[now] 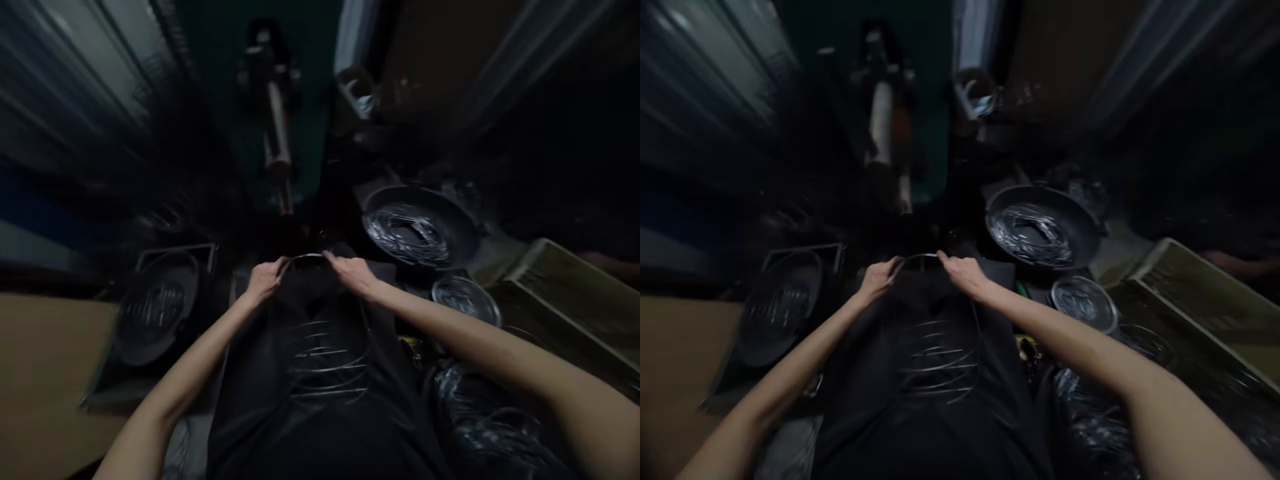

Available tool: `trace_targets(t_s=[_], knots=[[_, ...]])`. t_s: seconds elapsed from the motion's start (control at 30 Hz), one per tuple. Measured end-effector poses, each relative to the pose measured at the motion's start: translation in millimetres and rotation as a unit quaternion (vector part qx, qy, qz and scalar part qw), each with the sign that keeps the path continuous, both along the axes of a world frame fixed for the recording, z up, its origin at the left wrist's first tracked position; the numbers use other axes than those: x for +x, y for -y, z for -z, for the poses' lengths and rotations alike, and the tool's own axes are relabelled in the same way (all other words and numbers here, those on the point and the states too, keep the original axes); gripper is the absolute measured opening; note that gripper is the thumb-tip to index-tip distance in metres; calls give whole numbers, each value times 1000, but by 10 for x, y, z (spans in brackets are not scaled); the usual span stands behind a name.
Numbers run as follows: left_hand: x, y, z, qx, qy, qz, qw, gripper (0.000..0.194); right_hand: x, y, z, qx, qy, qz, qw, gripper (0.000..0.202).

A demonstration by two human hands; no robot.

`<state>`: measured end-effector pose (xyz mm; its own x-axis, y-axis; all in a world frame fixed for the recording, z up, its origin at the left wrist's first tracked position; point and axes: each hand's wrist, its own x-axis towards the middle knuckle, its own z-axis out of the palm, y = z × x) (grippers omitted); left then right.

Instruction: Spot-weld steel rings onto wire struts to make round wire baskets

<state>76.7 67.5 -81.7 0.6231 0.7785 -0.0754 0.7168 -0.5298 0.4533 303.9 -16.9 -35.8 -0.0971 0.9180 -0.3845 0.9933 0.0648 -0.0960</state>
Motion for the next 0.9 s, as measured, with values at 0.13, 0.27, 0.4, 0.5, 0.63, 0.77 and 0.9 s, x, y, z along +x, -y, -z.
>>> trace_targets(t_s=[0.13, 0.27, 0.4, 0.5, 0.63, 0.77, 0.9], knots=[[34, -81, 83, 15, -11, 21, 1000, 37, -47, -14, 112, 3, 53, -11, 999, 57], [14, -31, 70, 41, -11, 43, 998, 36, -110, -22, 152, 11, 69, -4, 998, 55], [10, -33, 15, 61, -92, 66, 992, 47, -147, -79, 175, 14, 98, -18, 995, 53], [26, -129, -91, 75, -143, 73, 984, 51, -171, -154, 114, 14, 114, -23, 993, 53], [46, -383, -322, 119, -143, 47, 981, 38, -187, -348, -60, 54, 120, -8, 991, 52], [45, -641, -555, 167, -146, 34, 974, 35, -172, -598, -230, 101, 108, -13, 989, 51], [32, -801, -687, 198, -160, 31, 967, 35, -160, -791, -345, 113, 102, -17, 988, 52]])
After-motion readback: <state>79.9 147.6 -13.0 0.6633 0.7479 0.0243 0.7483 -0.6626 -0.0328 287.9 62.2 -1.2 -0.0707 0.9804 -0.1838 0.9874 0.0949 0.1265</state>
